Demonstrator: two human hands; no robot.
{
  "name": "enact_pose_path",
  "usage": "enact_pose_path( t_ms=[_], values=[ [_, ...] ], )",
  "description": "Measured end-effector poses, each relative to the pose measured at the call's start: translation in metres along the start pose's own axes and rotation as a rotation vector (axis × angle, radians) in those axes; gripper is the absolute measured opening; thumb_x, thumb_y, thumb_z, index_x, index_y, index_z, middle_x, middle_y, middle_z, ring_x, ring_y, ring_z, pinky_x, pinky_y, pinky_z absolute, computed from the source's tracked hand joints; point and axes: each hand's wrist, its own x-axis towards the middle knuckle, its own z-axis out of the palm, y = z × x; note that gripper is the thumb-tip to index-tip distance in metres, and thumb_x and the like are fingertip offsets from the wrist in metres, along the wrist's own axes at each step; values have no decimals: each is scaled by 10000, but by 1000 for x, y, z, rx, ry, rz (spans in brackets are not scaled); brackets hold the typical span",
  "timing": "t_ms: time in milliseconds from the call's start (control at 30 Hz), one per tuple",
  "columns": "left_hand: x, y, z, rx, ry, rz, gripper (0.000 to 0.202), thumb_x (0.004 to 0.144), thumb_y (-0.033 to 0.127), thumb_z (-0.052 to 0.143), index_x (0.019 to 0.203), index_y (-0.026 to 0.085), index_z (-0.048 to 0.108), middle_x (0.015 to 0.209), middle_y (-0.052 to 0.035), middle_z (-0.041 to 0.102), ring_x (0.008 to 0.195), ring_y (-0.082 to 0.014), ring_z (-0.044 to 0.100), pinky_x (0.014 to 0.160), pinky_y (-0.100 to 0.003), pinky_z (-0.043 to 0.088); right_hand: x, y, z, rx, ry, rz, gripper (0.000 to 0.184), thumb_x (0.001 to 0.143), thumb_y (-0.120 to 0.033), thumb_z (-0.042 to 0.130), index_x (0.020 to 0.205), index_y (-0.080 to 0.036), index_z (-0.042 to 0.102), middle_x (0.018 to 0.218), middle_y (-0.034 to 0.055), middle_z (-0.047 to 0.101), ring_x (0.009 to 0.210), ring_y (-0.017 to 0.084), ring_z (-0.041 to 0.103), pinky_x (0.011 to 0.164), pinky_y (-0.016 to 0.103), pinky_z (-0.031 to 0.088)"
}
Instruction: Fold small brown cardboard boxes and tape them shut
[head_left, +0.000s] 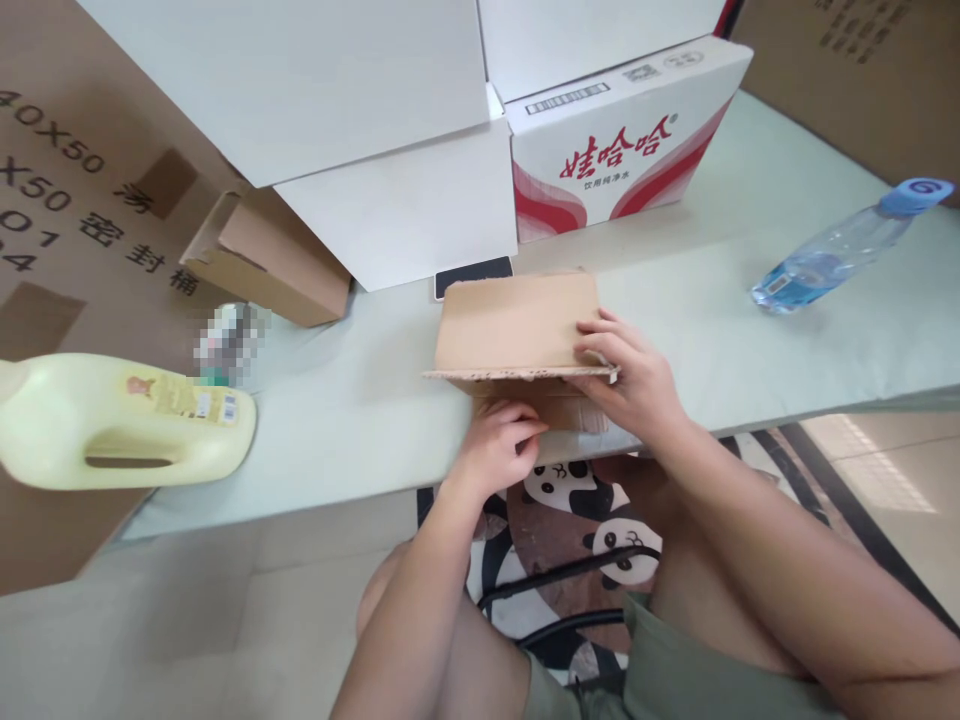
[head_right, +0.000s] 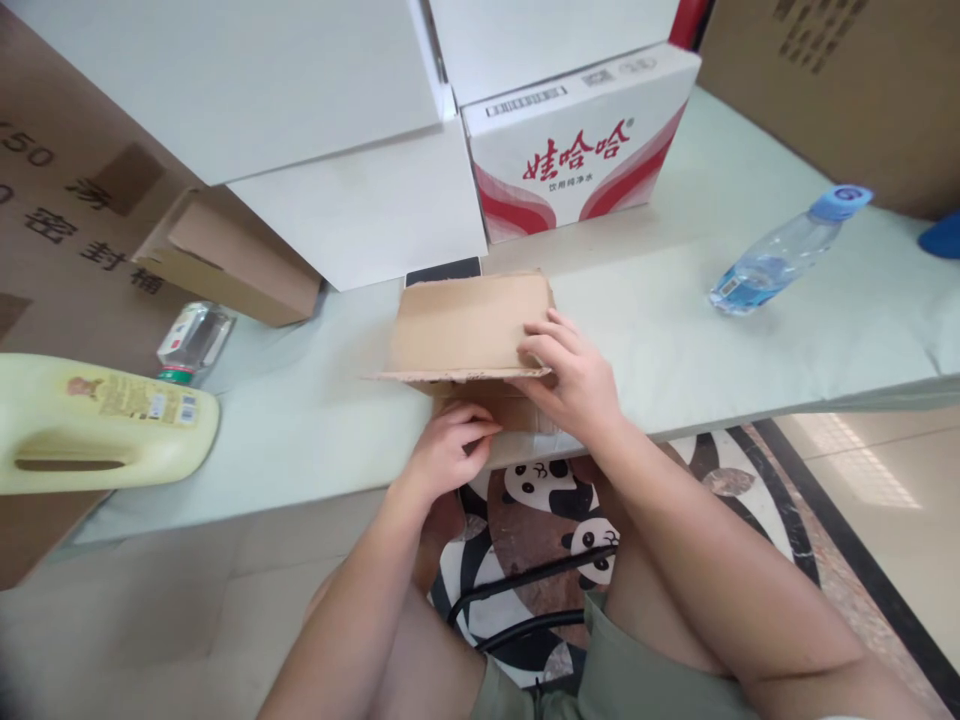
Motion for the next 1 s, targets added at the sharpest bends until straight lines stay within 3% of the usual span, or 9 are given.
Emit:
enact_pose_path(
  t_ms=[100,167,233,300,400,533,700,867,1000],
  values=[
    [1,-1,-7,-1,353,-100,108,828,138,621,743,197,647,769,-21,652,733,-158,614,696,-322,526,2,1,2,70,65,64,128,858,-343,687,819,-239,622,1092,65,739,1137,274,687,1127,574,468],
    [2,-9,-10,50,624,-325,113,822,205,659,755,200,568,788,-23,595,780,-172,592,714,-334,514,2,-1,3,95,61,104,162,868,-348,665,763,-243,601,1076,58,744,1157,278,677,1107,588,482],
    [4,-21,-11,19,788,-580,259,767,298,738,914,202,548,955,-61,590,944,-216,598,787,-373,524,2,-4,3,122,48,112,184,868,-346,656,725,-251,588,1017,42,752,1116,271,691,1114,603,473],
    [6,-30,-12,-121,787,-714,553,684,348,810,1119,203,501,1149,-111,575,1112,-258,583,887,-412,526,1,-8,3,165,43,88,178,860,-340,654,716,-261,584,934,18,753,991,246,722,1139,619,447],
    [7,-36,-16,-292,693,-710,746,647,296,829,1264,223,417,1270,-127,573,1174,-264,601,976,-418,511,1,-11,3,227,52,76,147,850,-336,658,741,-268,585,885,9,749,928,236,731,1147,633,431],
    [4,-33,-19,-298,703,-715,798,662,241,797,1324,241,352,1246,-116,603,1057,-241,668,854,-375,553,1,-12,3,253,51,108,94,855,-293,666,807,-265,591,950,36,747,1045,248,715,1106,607,480],
    [4,-35,-17,-274,736,-789,885,590,241,832,1312,229,320,1108,-84,644,941,-224,680,790,-365,550,0,-13,5,289,20,-51,117,864,-238,669,791,-263,581,866,6,722,879,194,720,1089,572,510],
    [7,-34,-15,-310,760,-709,715,680,151,697,1295,227,340,1049,-54,626,781,-137,649,666,-270,531,-4,-13,5,209,-8,43,110,874,-297,650,798,-256,582,1012,61,720,1162,275,671,1020,544,551],
    [4,-30,-16,-269,718,-521,725,716,185,688,1355,248,353,1277,-115,573,1027,-189,667,823,-304,571,-4,-11,5,61,81,130,134,839,-253,622,968,-272,587,1170,98,678,1206,295,637,1017,546,532]
  ],
)
